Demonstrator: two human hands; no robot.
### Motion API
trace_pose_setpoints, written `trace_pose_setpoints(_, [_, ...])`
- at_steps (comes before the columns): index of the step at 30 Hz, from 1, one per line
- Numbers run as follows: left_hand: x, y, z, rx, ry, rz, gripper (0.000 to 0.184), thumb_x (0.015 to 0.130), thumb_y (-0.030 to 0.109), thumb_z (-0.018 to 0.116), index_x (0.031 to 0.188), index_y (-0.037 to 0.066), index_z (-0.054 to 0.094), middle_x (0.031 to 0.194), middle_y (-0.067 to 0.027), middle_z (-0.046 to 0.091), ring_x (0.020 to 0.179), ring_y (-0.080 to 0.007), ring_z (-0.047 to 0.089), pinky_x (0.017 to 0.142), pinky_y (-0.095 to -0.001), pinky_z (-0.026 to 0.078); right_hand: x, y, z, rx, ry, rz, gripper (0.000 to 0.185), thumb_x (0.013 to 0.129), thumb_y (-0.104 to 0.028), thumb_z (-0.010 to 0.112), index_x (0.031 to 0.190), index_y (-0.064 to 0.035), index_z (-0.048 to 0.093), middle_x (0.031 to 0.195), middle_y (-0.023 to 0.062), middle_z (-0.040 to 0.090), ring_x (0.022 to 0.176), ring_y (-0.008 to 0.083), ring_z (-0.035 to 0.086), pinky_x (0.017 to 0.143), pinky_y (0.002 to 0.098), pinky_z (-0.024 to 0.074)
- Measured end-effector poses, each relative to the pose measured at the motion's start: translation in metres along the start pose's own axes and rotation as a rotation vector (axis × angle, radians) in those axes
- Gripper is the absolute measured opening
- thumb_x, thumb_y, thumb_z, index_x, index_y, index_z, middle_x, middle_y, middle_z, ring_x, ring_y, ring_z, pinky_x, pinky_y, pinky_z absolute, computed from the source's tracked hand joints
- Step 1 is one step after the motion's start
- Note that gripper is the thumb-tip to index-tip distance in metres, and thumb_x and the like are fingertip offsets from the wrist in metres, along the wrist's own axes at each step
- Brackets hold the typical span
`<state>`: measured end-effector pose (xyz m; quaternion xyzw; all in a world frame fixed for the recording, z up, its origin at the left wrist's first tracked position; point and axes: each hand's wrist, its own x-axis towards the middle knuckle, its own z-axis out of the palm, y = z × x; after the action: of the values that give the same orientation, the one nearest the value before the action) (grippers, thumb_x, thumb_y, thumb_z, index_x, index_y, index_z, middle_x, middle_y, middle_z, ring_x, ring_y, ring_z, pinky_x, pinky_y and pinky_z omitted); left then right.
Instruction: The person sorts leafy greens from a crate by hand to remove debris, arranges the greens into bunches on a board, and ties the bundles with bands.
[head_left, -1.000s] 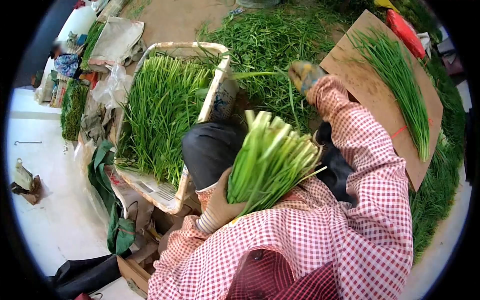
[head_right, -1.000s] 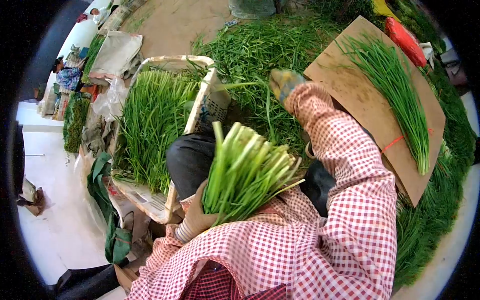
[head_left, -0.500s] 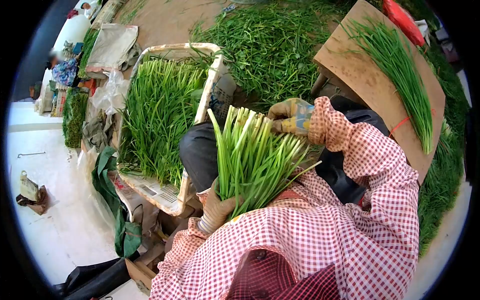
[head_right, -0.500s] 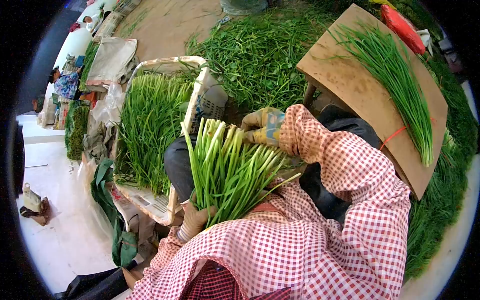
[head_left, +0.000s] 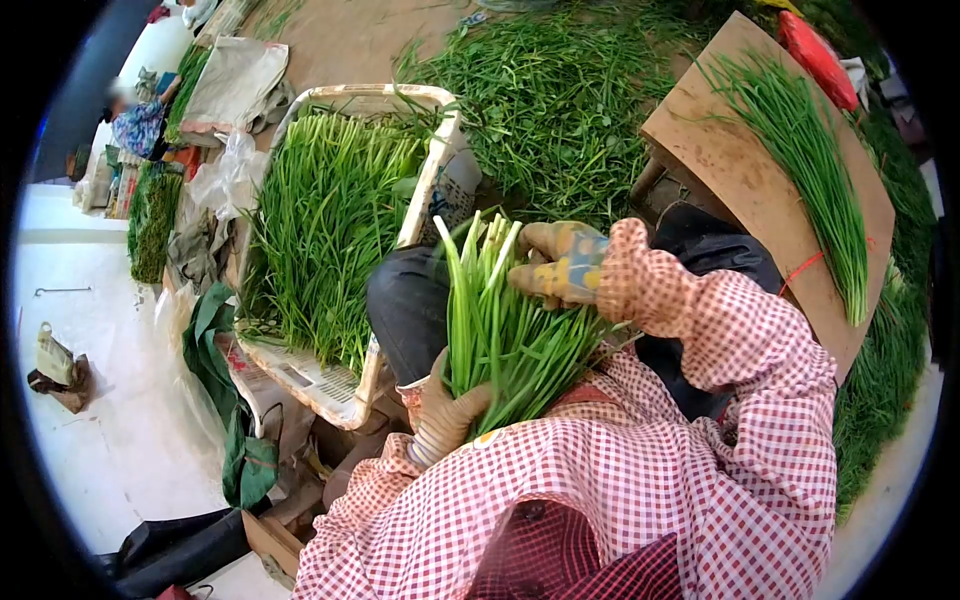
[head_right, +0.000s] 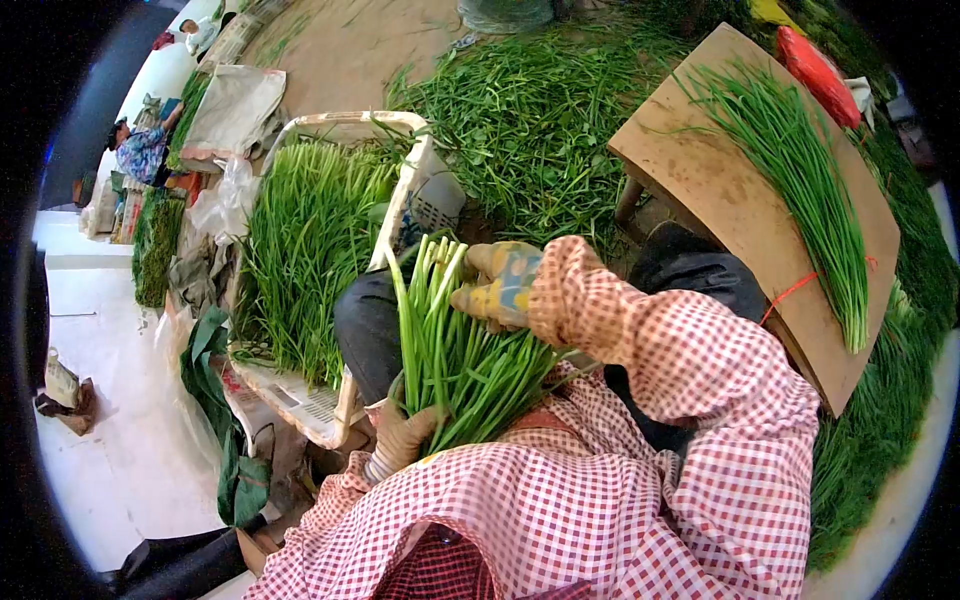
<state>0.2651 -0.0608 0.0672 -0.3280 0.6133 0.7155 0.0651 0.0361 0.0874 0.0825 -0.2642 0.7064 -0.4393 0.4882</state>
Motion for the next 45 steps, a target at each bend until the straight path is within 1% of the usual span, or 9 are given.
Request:
trace_pose_setpoints(6, [0.002,-0.006,-0.001,-0.173,-0.048,-0.029,0.072,0.073,0.01,0.079,0.134,-0.001,0.042,0.119,-0.0121,0.059,0.106,-0.0214,0.059,0.092,-0.0348,0.049,0.024,0.011,-0.002,0.197,-0.025,0.062,0.03,0.088,-0.024,0.06,0.108,-0.0022,0.06,0.074,0.0033,0.06,0.056,0.0093,0.058,0.051,0.0218,0.0464])
trace_pose_setpoints(8, [0.002,-0.008,-0.008,-0.018,-0.047,0.024,0.072,0.072,0.011,0.078,0.134,-0.001,0.042,0.119,-0.0121,0.06,0.105,-0.0213,0.059,0.091,-0.0343,0.049,0.053,0.038,-0.023,-0.428,0.305,-0.211,0.027,0.089,-0.024,0.059,0.107,-0.0028,0.06,0.078,0.0071,0.061,0.064,0.0125,0.061,0.055,0.0241,0.0489])
trace_pose_setpoints(11, [-0.002,0.002,-0.007,0.053,-0.017,0.007,0.074,0.071,0.014,0.078,0.134,-0.002,0.042,0.119,-0.0122,0.06,0.104,-0.0213,0.059,0.091,-0.0334,0.049,0.095,0.09,-0.084,-0.141,0.424,0.063,0.033,0.091,-0.032,0.058,0.109,-0.0045,0.059,0.086,0.0113,0.062,0.078,0.0202,0.062,0.064,0.0311,0.053])
trace_pose_setpoints(13, [-0.004,0.002,-0.008,-0.071,0.049,-0.053,0.076,0.069,0.016,0.078,0.133,-0.003,0.042,0.118,-0.0129,0.06,0.103,-0.0212,0.06,0.09,-0.0331,0.049,0.07,0.067,-0.097,-0.407,0.508,0.218,0.036,0.091,-0.036,0.059,0.11,-0.0051,0.058,0.09,0.0112,0.063,0.083,0.0217,0.062,0.067,0.0327,0.0537])
trace_pose_setpoints(18, [0.0,0.001,-0.007,-0.222,0.047,-0.15,0.076,0.072,0.016,0.079,0.134,-0.003,0.04,0.121,-0.015,0.058,0.105,-0.0234,0.059,0.091,-0.036,0.05,0.034,0.051,-0.063,-0.027,-0.211,-0.121,0.061,0.082,-0.053,0.066,0.118,-0.0046,0.058,0.109,0.0119,0.063,0.103,0.0218,0.059,0.092,0.0363,0.045])
trace_pose_setpoints(30, [0.005,-0.008,-0.002,-0.19,0.022,-0.043,0.075,0.074,0.008,0.078,0.136,-0.002,0.038,0.121,-0.0138,0.059,0.107,-0.0218,0.059,0.093,-0.0357,0.049,0.045,0.025,-0.038,-0.024,-0.219,0.006,0.065,0.079,-0.059,0.066,0.107,-0.0004,0.065,0.09,0.0118,0.068,0.086,0.0208,0.065,0.08,0.0368,0.05])
trace_pose_setpoints(35, [0.008,-0.01,0.0,-0.168,0.007,-0.032,0.076,0.074,0.009,0.077,0.138,-0.001,0.036,0.121,-0.0139,0.059,0.107,-0.022,0.059,0.094,-0.0356,0.048,0.069,0.068,-0.03,0.282,-0.248,-0.053,0.052,0.079,-0.042,0.075,0.106,0.0003,0.066,0.092,0.0095,0.068,0.083,0.0129,0.062,0.074,0.0285,0.0482])
trace_pose_setpoints(37, [0.009,-0.013,-0.001,-0.191,0.01,-0.028,0.076,0.075,0.009,0.077,0.138,-0.001,0.036,0.121,-0.0139,0.059,0.107,-0.0221,0.059,0.094,-0.0355,0.048,0.09,0.099,-0.033,0.562,-0.51,-0.335,0.044,0.08,-0.037,0.076,0.102,-0.0004,0.067,0.095,0.0079,0.067,0.086,0.0142,0.061,0.076,0.0282,0.0477])
trace_pose_setpoints(45, [0.009,-0.006,-0.001,-0.354,0.042,-0.156,0.07,0.078,0.006,0.072,0.138,-0.001,0.037,0.123,-0.014,0.057,0.107,-0.0226,0.058,0.093,-0.0353,0.048,0.056,0.054,-0.033,0.505,-0.33,-0.171,0.047,0.076,-0.033,0.08,0.106,0.0008,0.066,0.096,0.0096,0.068,0.084,0.0152,0.063,0.076,0.0294,0.0503])
